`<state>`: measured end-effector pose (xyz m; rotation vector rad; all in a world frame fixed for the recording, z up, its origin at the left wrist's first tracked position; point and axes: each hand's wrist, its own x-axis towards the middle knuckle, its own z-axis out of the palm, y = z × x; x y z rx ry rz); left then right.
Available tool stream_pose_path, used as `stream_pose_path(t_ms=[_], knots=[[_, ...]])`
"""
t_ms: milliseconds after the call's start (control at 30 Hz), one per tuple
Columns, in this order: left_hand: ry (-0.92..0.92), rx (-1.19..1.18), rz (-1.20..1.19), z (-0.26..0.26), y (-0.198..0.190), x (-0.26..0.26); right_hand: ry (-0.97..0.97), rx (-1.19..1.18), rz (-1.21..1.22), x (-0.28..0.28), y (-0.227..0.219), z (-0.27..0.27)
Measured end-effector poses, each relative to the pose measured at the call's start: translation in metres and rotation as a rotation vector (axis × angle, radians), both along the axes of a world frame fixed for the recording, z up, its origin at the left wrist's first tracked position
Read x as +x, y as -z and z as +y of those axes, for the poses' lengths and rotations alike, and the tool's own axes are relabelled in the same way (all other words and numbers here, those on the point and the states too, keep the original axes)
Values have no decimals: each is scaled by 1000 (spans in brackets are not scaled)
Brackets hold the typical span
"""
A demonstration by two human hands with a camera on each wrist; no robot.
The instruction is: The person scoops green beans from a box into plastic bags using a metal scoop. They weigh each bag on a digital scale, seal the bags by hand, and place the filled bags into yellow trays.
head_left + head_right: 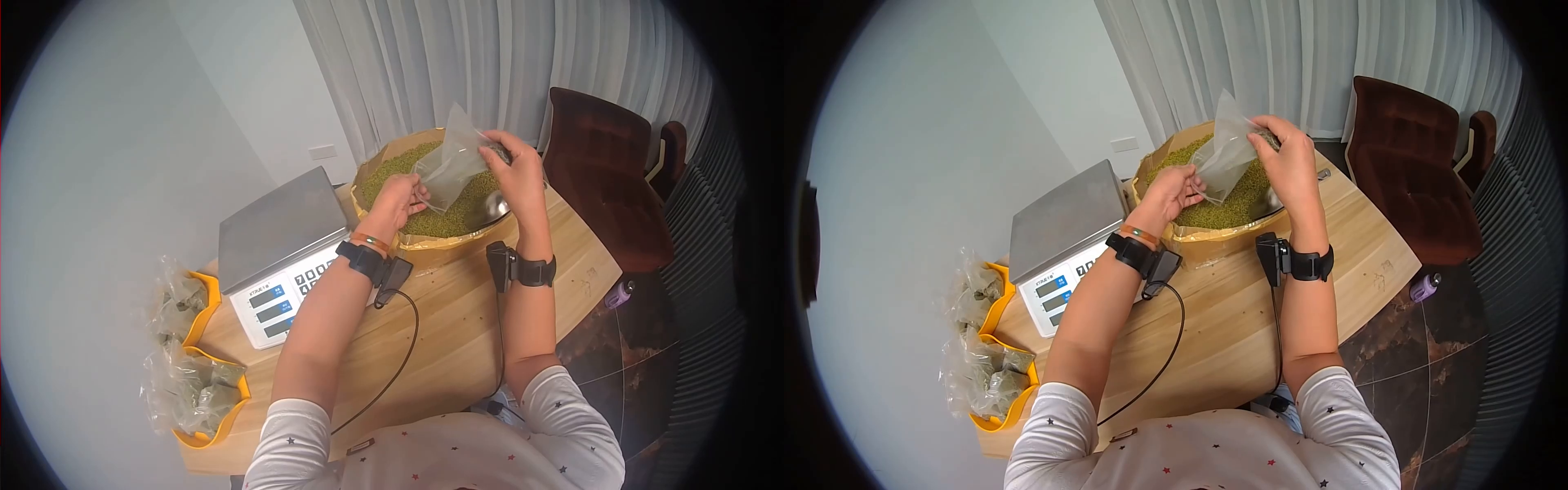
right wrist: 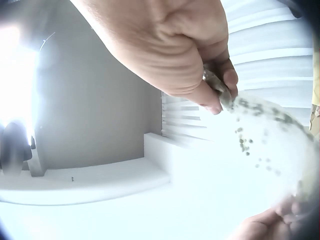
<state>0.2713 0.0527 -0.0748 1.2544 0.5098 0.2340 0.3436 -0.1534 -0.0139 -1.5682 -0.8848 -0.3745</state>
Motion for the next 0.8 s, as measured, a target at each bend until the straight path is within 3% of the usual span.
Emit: stream_pose_path(t_ms=[167,233,500,800], knots=[[-13,-146,-66,-1,8,4,63,-15,-9,-4,-5,-1],[-21,-190,-87,1,10,4,-46,120,80,-6,-9,-4],[-74,-308,-142,1,14,4,-47,60,43,-5,-8,-7],[-153,45,-135,-1,7,-3,51,78,-75,-10,-12,-8]])
